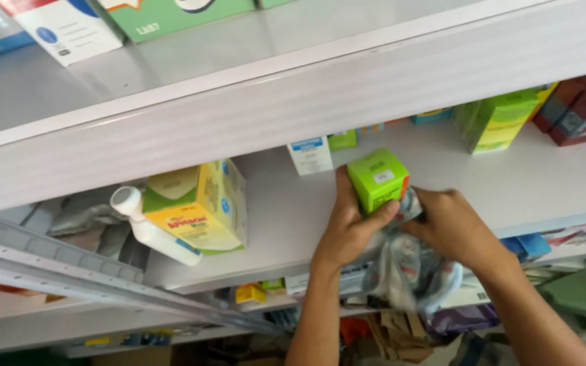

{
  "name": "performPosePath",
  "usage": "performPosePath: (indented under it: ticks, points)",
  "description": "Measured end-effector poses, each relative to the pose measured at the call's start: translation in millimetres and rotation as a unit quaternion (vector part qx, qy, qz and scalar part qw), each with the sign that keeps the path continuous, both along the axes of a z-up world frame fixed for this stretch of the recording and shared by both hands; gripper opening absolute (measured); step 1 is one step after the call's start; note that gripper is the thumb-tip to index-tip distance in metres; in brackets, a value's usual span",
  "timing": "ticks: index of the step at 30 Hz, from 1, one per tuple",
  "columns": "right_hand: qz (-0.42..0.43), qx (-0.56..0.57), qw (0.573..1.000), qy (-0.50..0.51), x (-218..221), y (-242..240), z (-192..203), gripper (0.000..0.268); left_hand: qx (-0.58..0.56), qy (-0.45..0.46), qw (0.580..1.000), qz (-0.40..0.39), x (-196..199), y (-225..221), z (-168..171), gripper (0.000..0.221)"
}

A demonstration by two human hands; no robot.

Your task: Wiping down pharmacy shelves and medicine boxes using a cleaning cloth.

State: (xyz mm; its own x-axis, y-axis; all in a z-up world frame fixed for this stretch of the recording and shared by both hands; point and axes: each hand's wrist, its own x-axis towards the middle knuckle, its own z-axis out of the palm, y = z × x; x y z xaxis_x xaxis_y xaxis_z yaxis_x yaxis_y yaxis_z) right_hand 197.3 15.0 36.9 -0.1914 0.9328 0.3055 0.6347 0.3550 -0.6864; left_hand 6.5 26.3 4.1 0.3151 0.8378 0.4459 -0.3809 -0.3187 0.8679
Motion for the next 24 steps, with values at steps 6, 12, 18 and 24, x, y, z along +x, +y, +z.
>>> performPosePath:
  ticks: [6,12,18,24]
  points:
    - [-0.023,0.003,0.994,-0.106,3,-13,11,0.036,-0.023,0.021,1.0,0.003,1,-3,0,0.081]
    - [-0.072,0.014,0.997,-0.035,-14,-16,13,0.048,0.061,0.028,0.997,0.029,-3,-4,-1,0.077]
    - [-0.084,-0.027,0.992,-0.088,-20,-21,9,0.051,-0.027,0.035,0.996,0.081,0,2,-24,0.071]
    - [-0.145,-0.082,0.986,-0.003,-29,-12,8,0.083,-0.104,-0.03,0.992,0.064,-1,12,-26,0.072]
